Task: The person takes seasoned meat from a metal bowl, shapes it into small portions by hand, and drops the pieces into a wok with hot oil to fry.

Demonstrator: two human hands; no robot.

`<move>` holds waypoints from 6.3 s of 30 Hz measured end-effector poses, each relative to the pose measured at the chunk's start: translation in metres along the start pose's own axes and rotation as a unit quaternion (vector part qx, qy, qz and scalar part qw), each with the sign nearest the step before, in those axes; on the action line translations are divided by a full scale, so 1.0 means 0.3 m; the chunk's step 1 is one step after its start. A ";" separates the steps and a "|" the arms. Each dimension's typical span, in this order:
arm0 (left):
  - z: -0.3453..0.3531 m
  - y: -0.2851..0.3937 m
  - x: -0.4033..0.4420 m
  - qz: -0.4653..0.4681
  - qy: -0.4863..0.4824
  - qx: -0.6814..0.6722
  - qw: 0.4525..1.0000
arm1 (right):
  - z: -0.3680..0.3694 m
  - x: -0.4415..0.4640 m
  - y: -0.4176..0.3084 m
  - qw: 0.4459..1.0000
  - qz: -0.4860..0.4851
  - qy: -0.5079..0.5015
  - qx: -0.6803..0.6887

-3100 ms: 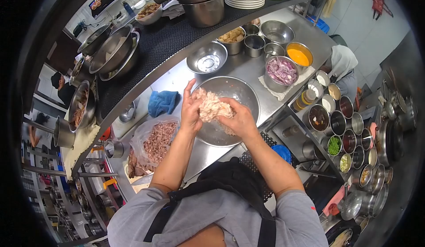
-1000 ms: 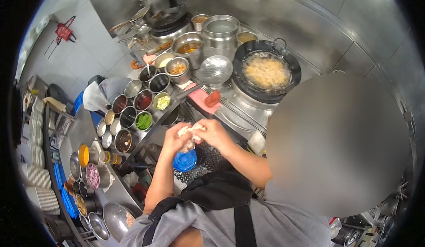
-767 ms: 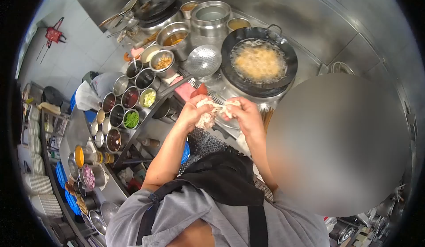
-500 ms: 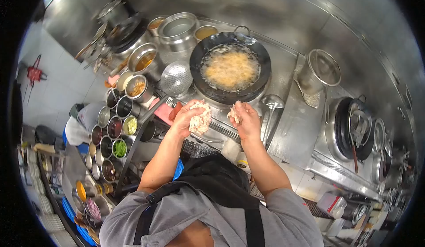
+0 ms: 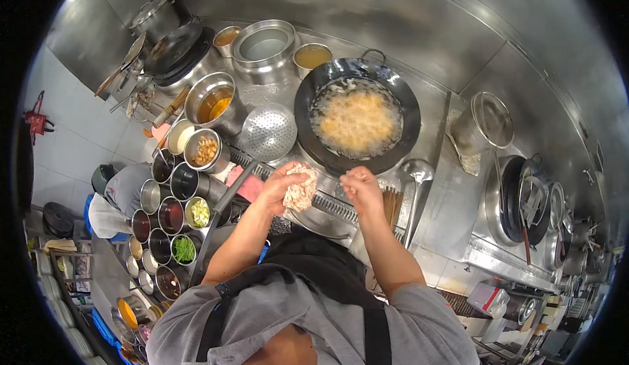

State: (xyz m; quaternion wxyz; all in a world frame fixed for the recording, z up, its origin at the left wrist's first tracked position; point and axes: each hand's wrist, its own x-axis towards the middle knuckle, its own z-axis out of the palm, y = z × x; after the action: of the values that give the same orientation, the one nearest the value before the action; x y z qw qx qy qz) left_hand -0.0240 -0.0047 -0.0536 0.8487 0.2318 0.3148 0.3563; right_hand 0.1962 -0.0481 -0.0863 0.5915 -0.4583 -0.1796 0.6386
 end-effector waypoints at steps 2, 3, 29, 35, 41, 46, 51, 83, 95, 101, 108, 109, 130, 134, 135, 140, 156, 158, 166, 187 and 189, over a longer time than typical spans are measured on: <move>-0.053 0.047 0.012 0.001 0.016 -0.009 1.000 | 0.063 0.054 0.051 1.000 0.020 0.015 -0.003; -0.086 0.065 0.015 0.009 0.026 -0.032 0.999 | 0.099 0.069 0.056 0.999 0.019 0.019 -0.029; -0.376 0.299 -0.002 0.043 0.065 -0.081 0.994 | 0.355 0.671 -0.527 0.838 -0.383 0.104 -0.374; -0.241 0.357 -0.020 0.055 0.006 -0.055 0.997 | 0.462 0.113 -0.295 0.878 -0.318 -0.031 -0.357; -0.118 0.368 -0.005 0.062 -0.049 0.123 0.989 | 0.439 0.055 -0.053 0.931 -0.155 -0.043 -0.326; -0.100 0.314 0.070 0.125 -0.077 0.291 0.945 | 0.448 0.032 -0.014 0.940 -0.136 -0.101 -0.295; -0.081 0.307 0.081 0.096 -0.054 0.369 0.923 | 0.405 0.045 0.022 0.912 -0.159 -0.063 -0.372; -0.217 0.353 0.090 0.056 0.009 -0.048 0.997 | 0.432 0.083 0.004 0.992 -0.110 -0.045 0.047; -0.320 0.339 0.087 0.045 0.024 -0.047 0.998 | 0.337 0.307 0.036 0.991 -0.041 0.051 -0.118; -0.399 0.336 0.054 0.065 0.083 -0.050 0.993 | 0.271 0.701 -0.001 0.827 -0.163 0.141 -0.519; -0.481 0.344 0.015 0.086 0.135 -0.050 0.986 | 0.389 0.913 -0.189 0.596 -0.202 0.120 -0.768; -0.482 0.344 0.011 0.089 0.140 -0.049 0.985 | 0.430 0.872 -0.226 0.619 -0.246 0.145 -0.732; -0.048 0.290 0.078 0.334 -0.024 0.057 0.941 | 0.554 0.110 0.096 0.987 -0.142 -0.049 -0.065; -0.086 0.341 0.071 0.368 -0.135 -0.035 0.919 | 0.523 0.082 -0.031 0.969 -0.171 -0.102 -0.144; -0.077 0.374 0.065 0.363 -0.110 -0.032 0.925 | 0.516 0.091 -0.046 0.954 -0.189 -0.111 -0.203; -0.102 0.421 0.087 0.114 -0.111 0.035 0.987 | 0.598 0.089 -0.146 0.807 -0.238 -0.073 -0.535; -0.219 0.361 0.088 0.118 0.018 -0.001 0.993 | 0.480 0.207 0.074 0.985 -0.062 -0.101 -0.125; -0.217 0.361 0.089 0.118 0.023 -0.008 0.993 | 0.484 0.189 0.098 0.984 -0.060 -0.114 -0.122; -0.210 0.347 0.112 0.114 0.018 0.054 0.992 | 0.508 0.162 0.058 0.939 -0.106 -0.076 -0.318; -0.231 0.365 0.066 0.089 -0.004 -0.021 0.996 | 0.426 0.171 -0.009 0.998 -0.040 -0.009 -0.038; -0.234 0.361 0.062 0.085 -0.008 -0.020 0.996 | 0.435 0.184 0.002 0.997 -0.049 0.036 -0.050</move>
State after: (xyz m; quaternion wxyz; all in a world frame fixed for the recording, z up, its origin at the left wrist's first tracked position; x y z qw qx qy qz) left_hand -0.1125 0.0903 -0.0425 0.8223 0.2435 0.2796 0.4317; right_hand 0.0982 0.0436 -0.0400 0.6045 -0.5003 -0.2122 0.5825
